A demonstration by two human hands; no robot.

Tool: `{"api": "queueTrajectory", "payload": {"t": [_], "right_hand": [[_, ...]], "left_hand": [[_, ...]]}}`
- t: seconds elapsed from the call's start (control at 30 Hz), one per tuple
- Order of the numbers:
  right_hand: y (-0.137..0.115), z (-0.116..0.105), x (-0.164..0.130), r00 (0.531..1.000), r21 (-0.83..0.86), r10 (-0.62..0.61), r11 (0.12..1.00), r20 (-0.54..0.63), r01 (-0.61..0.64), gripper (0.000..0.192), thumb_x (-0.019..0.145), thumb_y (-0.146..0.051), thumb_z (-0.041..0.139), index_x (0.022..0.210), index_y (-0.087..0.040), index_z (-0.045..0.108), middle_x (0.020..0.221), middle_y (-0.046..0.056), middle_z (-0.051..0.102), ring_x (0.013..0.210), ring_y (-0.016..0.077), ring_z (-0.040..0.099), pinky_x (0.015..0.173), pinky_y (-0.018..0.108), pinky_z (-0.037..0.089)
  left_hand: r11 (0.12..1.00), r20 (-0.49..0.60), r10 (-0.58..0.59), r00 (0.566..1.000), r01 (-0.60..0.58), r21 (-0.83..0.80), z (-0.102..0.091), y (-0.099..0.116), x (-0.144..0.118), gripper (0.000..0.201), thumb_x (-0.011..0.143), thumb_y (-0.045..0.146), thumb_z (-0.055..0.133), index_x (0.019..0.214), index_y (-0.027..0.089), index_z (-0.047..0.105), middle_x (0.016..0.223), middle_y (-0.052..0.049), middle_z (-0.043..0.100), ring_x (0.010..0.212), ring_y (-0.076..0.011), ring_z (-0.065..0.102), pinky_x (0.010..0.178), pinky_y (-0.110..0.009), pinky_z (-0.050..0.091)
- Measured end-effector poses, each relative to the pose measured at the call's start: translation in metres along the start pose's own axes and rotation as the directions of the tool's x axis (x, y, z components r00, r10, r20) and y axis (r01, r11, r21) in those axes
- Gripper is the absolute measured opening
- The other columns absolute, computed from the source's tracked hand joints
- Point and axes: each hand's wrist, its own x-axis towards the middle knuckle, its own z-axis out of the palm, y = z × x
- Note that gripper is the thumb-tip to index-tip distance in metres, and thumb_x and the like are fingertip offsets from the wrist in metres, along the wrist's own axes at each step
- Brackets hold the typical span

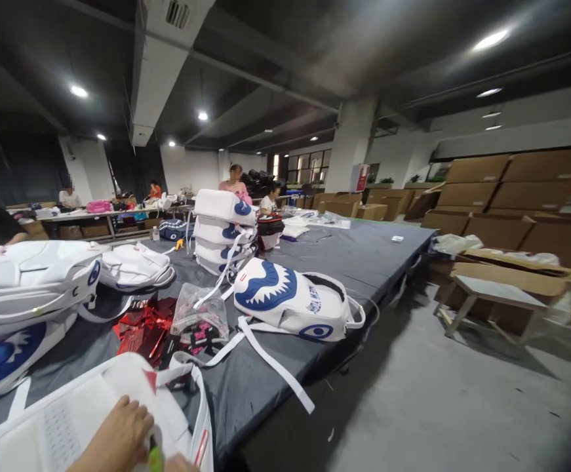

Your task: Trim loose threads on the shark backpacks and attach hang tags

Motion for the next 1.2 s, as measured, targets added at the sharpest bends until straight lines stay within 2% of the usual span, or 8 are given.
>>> {"api": "queueTrajectory", "payload": {"t": [0.1, 0.2, 0.33, 0.47, 0.6, 0.73, 1.03, 1.2], "right_hand": [[0.001, 0.010, -0.009, 0.997, 0.134, 0.082, 0.988, 0.013, -0.083, 0.026, 0.097, -0.036, 0.057, 0.118, -0.021, 0.063, 0.111, 0.007, 0.067, 0.095, 0.0187, 0.065, 0.082, 0.035, 0.056], [0.001, 0.014, -0.013, 0.962, 0.373, 0.215, 0.917, -0.167, -0.140, 0.025, 0.093, -0.040, 0.058, 0.108, -0.021, 0.065, 0.096, 0.007, 0.070, 0.088, 0.0193, 0.068, 0.075, 0.030, 0.056], [0.005, 0.014, -0.002, 0.923, 0.538, 0.371, 0.801, -0.105, -0.261, 0.038, 0.092, -0.048, 0.058, 0.115, -0.018, 0.061, 0.084, 0.004, 0.070, 0.073, 0.0161, 0.067, 0.063, 0.027, 0.054], [-0.005, 0.008, 0.012, 0.890, 0.595, 0.453, 0.730, -0.050, -0.338, 0.034, 0.087, -0.048, 0.065, 0.101, -0.018, 0.057, 0.070, -0.002, 0.064, 0.055, 0.0116, 0.059, 0.052, 0.023, 0.048], [-0.011, 0.008, 0.030, 0.865, 0.535, 0.476, 0.778, -0.158, -0.331, 0.032, 0.083, -0.047, 0.069, 0.088, -0.019, 0.055, 0.060, -0.006, 0.056, 0.047, 0.0094, 0.050, 0.047, 0.021, 0.041], [-0.007, 0.012, 0.041, 0.880, 0.486, 0.468, 0.789, -0.079, -0.376, 0.032, 0.088, -0.049, 0.061, 0.091, -0.017, 0.059, 0.053, -0.005, 0.054, 0.044, 0.0108, 0.050, 0.044, 0.022, 0.039], [0.002, 0.018, 0.043, 0.897, 0.391, 0.434, 0.843, -0.085, -0.370, 0.031, 0.088, -0.047, 0.064, 0.086, -0.017, 0.064, 0.056, -0.004, 0.056, 0.045, 0.0109, 0.051, 0.046, 0.024, 0.041], [-0.002, 0.018, 0.047, 0.903, 0.353, 0.422, 0.860, -0.083, -0.369, 0.031, 0.088, -0.047, 0.062, 0.084, -0.017, 0.063, 0.056, -0.003, 0.056, 0.046, 0.0112, 0.050, 0.047, 0.025, 0.041]], "left_hand": [[1.000, -0.201, 0.001, 0.980, -0.006, -0.023, -0.001, 0.006, -0.020, 0.017, 0.082, 0.012, 0.060, 0.094, 0.015, 0.071, 0.098, -0.012, 0.069, 0.100, -0.0303, 0.062, 0.098, -0.051, 0.042], [0.991, -0.360, 0.041, 0.932, -0.084, -0.105, 0.003, 0.005, -0.033, 0.016, 0.083, 0.017, 0.067, 0.099, 0.017, 0.069, 0.108, -0.011, 0.067, 0.111, -0.0279, 0.059, 0.111, -0.055, 0.034], [0.975, -0.447, -0.077, 0.891, -0.027, -0.222, 0.020, -0.004, -0.033, 0.020, 0.079, 0.025, 0.076, 0.095, 0.017, 0.068, 0.131, -0.014, 0.058, 0.139, -0.0380, 0.039, 0.114, -0.070, 0.021], [0.948, -0.501, -0.065, 0.863, -0.103, -0.300, 0.036, -0.007, -0.032, 0.021, 0.082, 0.033, 0.073, 0.095, 0.019, 0.066, 0.126, -0.012, 0.060, 0.140, -0.0361, 0.037, 0.115, -0.072, 0.015], [0.925, -0.617, -0.033, 0.786, -0.209, -0.316, 0.053, -0.011, -0.029, 0.025, 0.093, 0.043, 0.059, 0.091, 0.019, 0.064, 0.120, -0.010, 0.062, 0.137, -0.0300, 0.040, 0.120, -0.064, 0.007], [0.919, -0.687, -0.020, 0.727, -0.258, -0.299, 0.065, -0.014, -0.024, 0.028, 0.096, 0.045, 0.053, 0.088, 0.019, 0.062, 0.118, -0.008, 0.062, 0.137, -0.0271, 0.041, 0.123, -0.057, 0.002], [0.918, -0.643, -0.025, 0.765, -0.238, -0.317, 0.068, -0.015, -0.022, 0.022, 0.095, 0.040, 0.054, 0.088, 0.021, 0.062, 0.121, -0.007, 0.062, 0.139, -0.0264, 0.039, 0.124, -0.057, -0.002], [0.921, -0.644, -0.021, 0.765, -0.236, -0.310, 0.067, -0.014, -0.023, 0.020, 0.094, 0.039, 0.056, 0.089, 0.021, 0.062, 0.121, -0.007, 0.062, 0.138, -0.0269, 0.040, 0.124, -0.057, -0.002]]}}
